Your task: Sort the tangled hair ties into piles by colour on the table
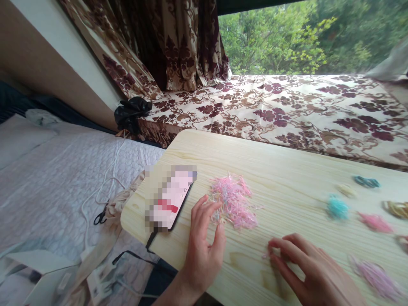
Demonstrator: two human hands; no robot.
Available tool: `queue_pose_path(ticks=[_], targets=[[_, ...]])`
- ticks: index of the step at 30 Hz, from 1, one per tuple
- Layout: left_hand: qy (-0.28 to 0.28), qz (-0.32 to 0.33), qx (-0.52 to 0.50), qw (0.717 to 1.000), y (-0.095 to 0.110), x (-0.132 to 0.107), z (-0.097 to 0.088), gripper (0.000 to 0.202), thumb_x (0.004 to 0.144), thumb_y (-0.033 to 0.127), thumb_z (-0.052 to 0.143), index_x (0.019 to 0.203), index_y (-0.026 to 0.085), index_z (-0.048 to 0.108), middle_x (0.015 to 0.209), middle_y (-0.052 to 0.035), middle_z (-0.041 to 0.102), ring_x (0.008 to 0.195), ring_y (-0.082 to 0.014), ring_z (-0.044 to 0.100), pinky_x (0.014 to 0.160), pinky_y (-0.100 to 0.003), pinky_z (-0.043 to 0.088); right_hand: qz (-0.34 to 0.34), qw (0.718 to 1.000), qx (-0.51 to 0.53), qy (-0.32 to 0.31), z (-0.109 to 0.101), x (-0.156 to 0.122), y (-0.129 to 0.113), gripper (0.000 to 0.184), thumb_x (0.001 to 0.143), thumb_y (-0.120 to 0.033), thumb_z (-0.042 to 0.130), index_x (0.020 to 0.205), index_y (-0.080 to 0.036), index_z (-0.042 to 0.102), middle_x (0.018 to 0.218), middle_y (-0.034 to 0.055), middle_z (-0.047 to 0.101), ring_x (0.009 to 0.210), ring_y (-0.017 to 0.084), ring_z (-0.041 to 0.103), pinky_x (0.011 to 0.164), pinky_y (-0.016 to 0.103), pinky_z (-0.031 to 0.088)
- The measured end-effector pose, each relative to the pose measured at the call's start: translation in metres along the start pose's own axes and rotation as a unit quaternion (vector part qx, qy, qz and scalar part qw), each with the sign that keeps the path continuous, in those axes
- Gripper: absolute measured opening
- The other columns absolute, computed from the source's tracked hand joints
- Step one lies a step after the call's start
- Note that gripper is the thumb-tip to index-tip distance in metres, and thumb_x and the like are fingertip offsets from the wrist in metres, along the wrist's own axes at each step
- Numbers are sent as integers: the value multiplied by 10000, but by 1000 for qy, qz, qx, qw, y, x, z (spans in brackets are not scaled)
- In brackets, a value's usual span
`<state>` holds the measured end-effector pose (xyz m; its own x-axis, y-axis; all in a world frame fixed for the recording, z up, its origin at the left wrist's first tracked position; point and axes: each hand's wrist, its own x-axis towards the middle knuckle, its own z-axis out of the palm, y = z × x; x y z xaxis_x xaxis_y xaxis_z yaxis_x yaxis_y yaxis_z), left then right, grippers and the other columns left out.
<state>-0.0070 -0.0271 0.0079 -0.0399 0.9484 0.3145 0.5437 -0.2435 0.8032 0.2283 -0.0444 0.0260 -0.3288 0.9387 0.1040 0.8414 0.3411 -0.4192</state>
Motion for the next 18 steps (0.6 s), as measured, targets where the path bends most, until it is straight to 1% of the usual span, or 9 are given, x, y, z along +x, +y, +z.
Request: queue_pose_path(ticks=[3, 6, 11, 13, 15, 18], targets=[[1, 2, 2, 1000, 0, 0, 0, 399, 944, 92, 451, 1301, 259, 512, 1334, -63, 602, 1405, -213, 416, 1148, -432, 408, -27, 999, -23, -20, -4, 4, -4, 191, 999, -359, 493, 888, -308, 640, 816, -46, 650, 651, 106, 651, 596, 229, 479], [-2, 3, 2, 1000, -1, 0, 0, 393, 947, 100, 456, 1301, 262, 512, 1335, -62, 601, 1409, -215, 410, 1148, -434, 407, -45, 997, -60, -19, -5, 8, -7, 229, 1003, -316, 476, 815, -285, 602, 782, -35, 630, 647, 123, 644, 585, 245, 461], [-1, -8, 4, 1000, -2, -2, 0, 372, 949, 129, 471, 1292, 262, 529, 1340, -64, 596, 1411, -226, 415, 1133, -439, 425, -74, 988, -118, 64, 0, 9, -19, 312, 1011, -233, 379, 740, -256, 530, 693, -7, 578, 600, 157, 610, 547, 276, 425], [3, -10, 4, 1000, -3, -2, 1, 359, 950, 138, 471, 1280, 261, 538, 1328, -63, 603, 1407, -226, 424, 1124, -435, 436, -67, 986, -129, 78, -1, 5, -23, 328, 1013, -220, 357, 726, -256, 513, 675, -3, 568, 588, 161, 600, 542, 280, 419], [5, -10, 6, 1000, -3, -2, 1, 350, 951, 145, 471, 1273, 258, 547, 1326, -69, 603, 1403, -231, 433, 1118, -438, 441, -48, 989, -122, 68, -5, -3, -21, 303, 1017, -232, 366, 759, -253, 525, 705, 0, 585, 623, 154, 615, 577, 274, 443], [3, -9, 12, 1000, -4, -2, 1, 341, 954, 157, 474, 1271, 255, 555, 1346, -74, 591, 1401, -238, 438, 1115, -440, 446, -2, 995, -86, 54, -15, -26, -3, 253, 1025, -291, 399, 833, -255, 560, 767, -2, 618, 661, 134, 638, 633, 249, 486]])
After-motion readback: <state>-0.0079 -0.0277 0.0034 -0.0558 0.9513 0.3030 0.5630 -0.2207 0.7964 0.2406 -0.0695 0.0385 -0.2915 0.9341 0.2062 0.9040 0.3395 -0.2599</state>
